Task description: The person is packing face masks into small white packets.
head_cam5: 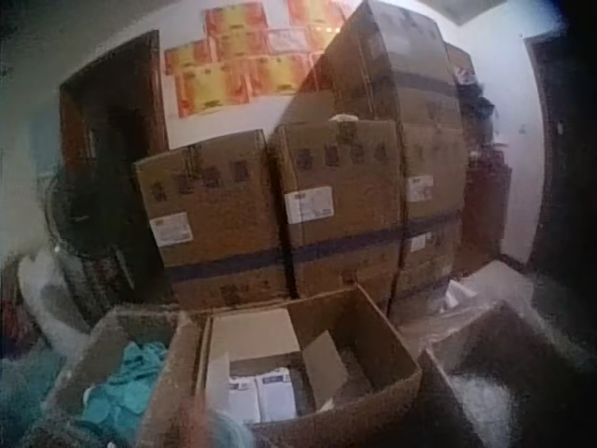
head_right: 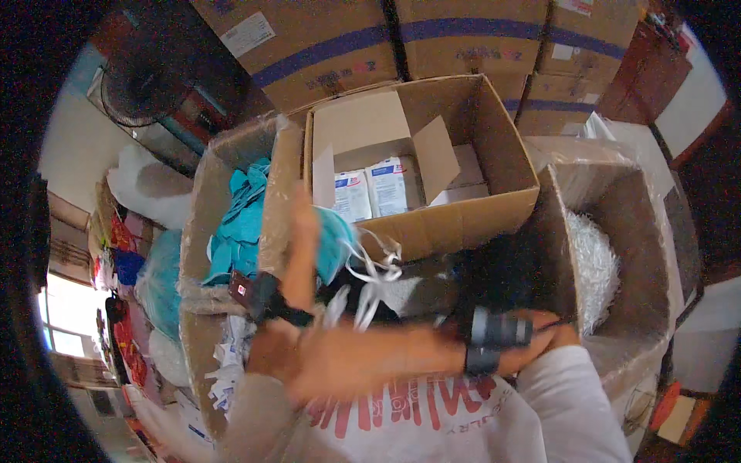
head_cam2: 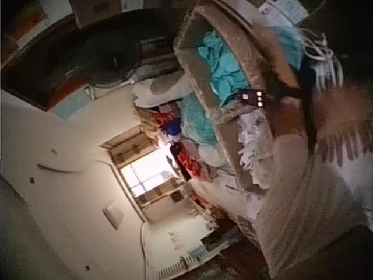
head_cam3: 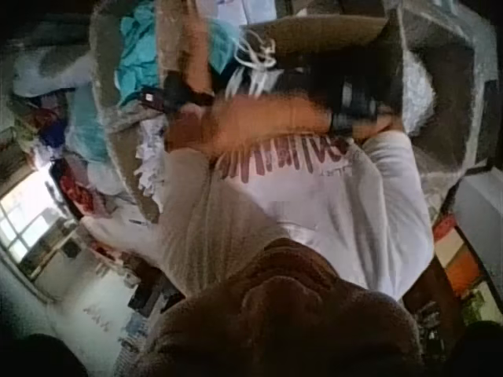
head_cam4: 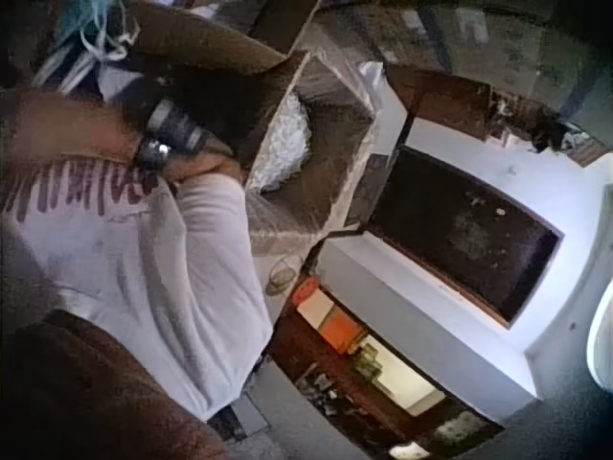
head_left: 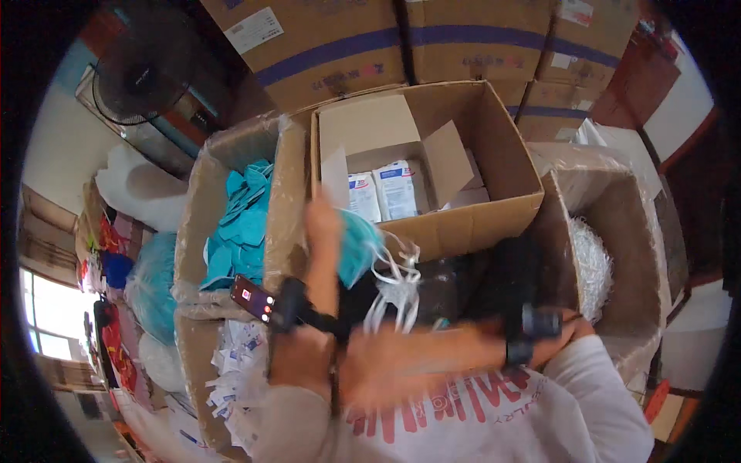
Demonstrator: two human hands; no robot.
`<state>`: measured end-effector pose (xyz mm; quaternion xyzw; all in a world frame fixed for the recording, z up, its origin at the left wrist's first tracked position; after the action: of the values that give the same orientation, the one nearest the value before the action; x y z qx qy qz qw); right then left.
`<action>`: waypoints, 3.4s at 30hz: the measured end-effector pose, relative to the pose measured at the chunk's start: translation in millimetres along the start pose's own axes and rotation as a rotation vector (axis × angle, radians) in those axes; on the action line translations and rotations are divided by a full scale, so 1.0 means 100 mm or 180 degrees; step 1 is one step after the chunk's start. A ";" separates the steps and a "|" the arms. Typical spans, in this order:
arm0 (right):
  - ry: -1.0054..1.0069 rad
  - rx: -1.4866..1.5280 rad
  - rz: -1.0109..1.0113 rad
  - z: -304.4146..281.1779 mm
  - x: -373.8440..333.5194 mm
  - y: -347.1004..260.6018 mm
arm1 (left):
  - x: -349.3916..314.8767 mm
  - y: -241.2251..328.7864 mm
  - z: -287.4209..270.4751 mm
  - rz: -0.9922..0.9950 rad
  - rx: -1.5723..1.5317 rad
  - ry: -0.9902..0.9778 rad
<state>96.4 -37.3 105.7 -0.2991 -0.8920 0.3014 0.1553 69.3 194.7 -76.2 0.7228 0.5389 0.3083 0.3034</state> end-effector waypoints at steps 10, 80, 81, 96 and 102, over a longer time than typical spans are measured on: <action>0.3046 0.2368 0.0895 -0.09 -0.71 1.87 | -0.33 0.93 -0.22 -0.0248 -0.2235 -0.0373; 0.1974 0.0730 0.3250 0.18 -2.53 1.82 | 0.38 -0.30 1.86 -0.1264 0.0570 -0.1557; 0.1964 0.0710 0.3230 0.17 -2.53 1.83 | 0.39 -0.33 1.85 -0.1154 0.0323 -0.1328; 0.3038 -0.0128 0.2085 -0.79 -1.83 1.52 | -0.19 1.50 0.28 0.1343 -0.0158 -0.2623; 0.2159 0.0308 0.1678 -0.74 -1.23 1.30 | -0.69 1.72 -0.14 0.1716 0.0361 -0.3100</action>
<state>282.5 1.1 69.1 -0.5912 -0.6683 0.2568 0.3712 144.3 89.3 56.6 0.9092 0.1483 -0.0240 0.3883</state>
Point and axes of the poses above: each hand's wrist, its own x-axis towards the middle knuckle, its own z-axis out of the palm, y = z × x, the point moved 6 cm from there along x, towards the middle knuckle, and after that the axes turned 6 degrees about -y, right-handed, at the moved point
